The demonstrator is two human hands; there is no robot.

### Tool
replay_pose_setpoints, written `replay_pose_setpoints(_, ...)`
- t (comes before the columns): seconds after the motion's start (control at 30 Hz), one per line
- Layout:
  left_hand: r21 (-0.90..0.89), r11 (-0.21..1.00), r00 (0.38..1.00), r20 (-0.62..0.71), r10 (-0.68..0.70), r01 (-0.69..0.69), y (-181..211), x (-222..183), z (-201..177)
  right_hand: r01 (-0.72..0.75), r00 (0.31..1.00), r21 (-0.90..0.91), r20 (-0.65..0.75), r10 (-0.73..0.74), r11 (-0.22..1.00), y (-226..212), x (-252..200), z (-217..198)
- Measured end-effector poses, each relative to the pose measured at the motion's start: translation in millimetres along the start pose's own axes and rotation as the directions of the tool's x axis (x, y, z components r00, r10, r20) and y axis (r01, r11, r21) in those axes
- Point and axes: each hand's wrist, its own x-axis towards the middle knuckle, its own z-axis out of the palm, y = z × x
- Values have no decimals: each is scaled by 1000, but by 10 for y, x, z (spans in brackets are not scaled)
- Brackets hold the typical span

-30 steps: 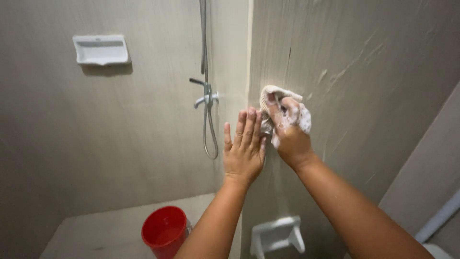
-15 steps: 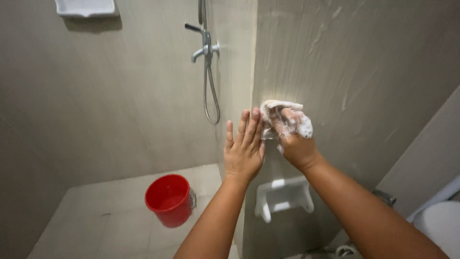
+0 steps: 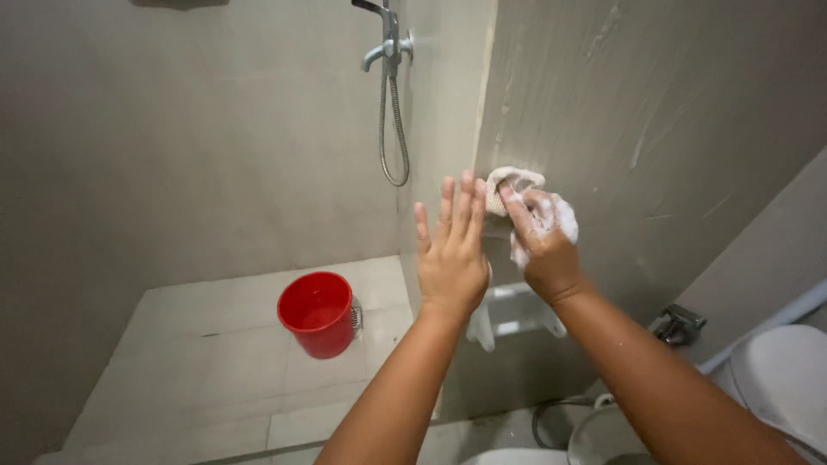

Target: Scrubbing the bathroom wall with a soapy sponge.

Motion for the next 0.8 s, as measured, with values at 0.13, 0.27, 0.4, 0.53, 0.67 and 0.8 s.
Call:
replay_pose_setpoints(0.13, -183, 981, 996, 71, -53, 65, -72, 272, -552, -129, 991, 57, -22, 130, 990, -433, 437, -409)
replay_pose_setpoints(0.27, -177, 981, 995, 75, -66, 78, -192, 440, -996, -246, 960, 122, -108, 259, 962, -829, 782, -749)
replay_pose_setpoints(0.4, -240, 966, 988, 142, -67, 100, -383, 572, -1503, -302, 940, 62, -149, 308, 951, -1229, 1078, -1153)
replay_pose_setpoints(0.53, -238, 969, 984, 175, -27, 68, -522, 678, -1964, -369, 919, 111, -101, 380, 923, -1539, 1303, -1458)
replay_pose_setpoints(0.67, -226, 973, 976, 215, 12, 37, -590, 692, -2315, -415, 899, 93, -108, 423, 905, -1775, 1440, -1694)
replay_pose_setpoints(0.8, -234, 970, 966, 260, 3, 60, -573, 615, -2547, -432, 897, 48, -75, 435, 901, -1900, 1463, -1888)
